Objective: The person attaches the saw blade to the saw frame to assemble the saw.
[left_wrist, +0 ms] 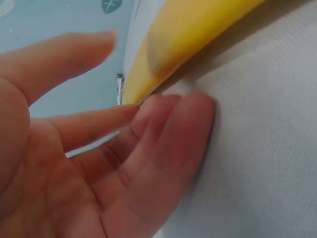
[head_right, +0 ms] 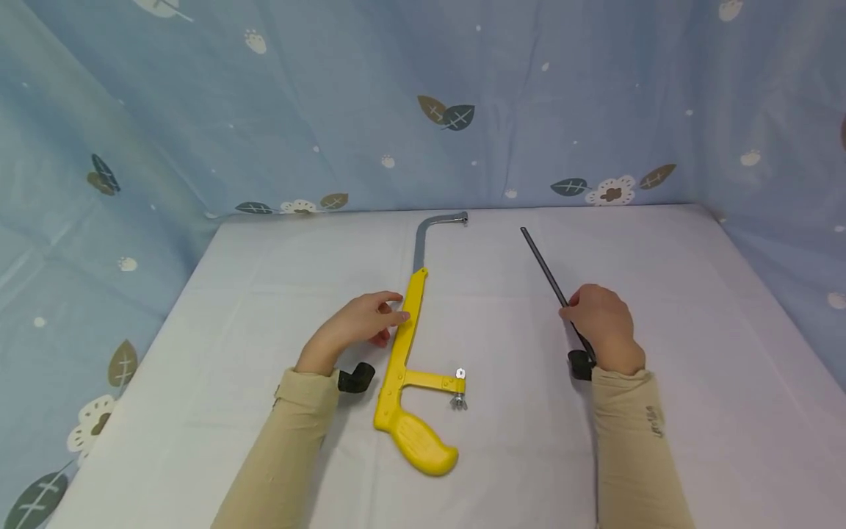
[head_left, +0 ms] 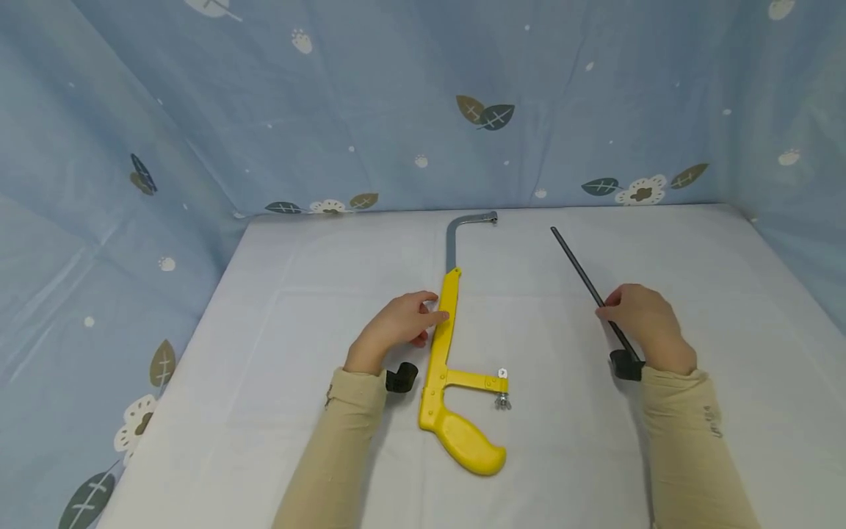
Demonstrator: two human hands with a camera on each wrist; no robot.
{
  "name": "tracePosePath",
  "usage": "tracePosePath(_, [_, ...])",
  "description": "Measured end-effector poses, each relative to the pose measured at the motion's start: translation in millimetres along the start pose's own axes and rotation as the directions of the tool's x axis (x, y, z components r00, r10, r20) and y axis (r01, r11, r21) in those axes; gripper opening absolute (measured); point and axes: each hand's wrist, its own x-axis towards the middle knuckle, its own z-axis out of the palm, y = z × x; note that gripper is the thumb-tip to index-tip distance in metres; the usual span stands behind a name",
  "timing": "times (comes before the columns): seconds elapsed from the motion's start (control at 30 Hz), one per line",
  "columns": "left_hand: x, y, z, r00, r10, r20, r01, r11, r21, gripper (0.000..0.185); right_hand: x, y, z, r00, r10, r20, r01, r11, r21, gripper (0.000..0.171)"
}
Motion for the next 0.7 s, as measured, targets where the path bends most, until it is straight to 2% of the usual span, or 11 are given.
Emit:
tracePosePath(0.23, [-1.8,3.9,4.1,0.999,0.042,0.029,-0.044,0.995,0.088,0.059,-2.2,-3.2,1.0,1.000,0.014,-0.012,-0.015,1.000,-0.015,0.027])
tracePosePath(0.37, [-4.4,3.6,6.0,0.998,0.048,0.035,-0.051,0.995,0.088,0.061,-2.1,-5.0,1.7,1.000,0.002,0.002,-0.002,1.000,-0.027,0.027])
tracePosePath(0.7, [-6.3,5.3,10.2,0.998,0.018,0.066,-0.023,0.997,0.073,0.078,-3.1,-5.8,0.1,1.000,-0.026,0.014,0.026,0.999,-0.043,0.028])
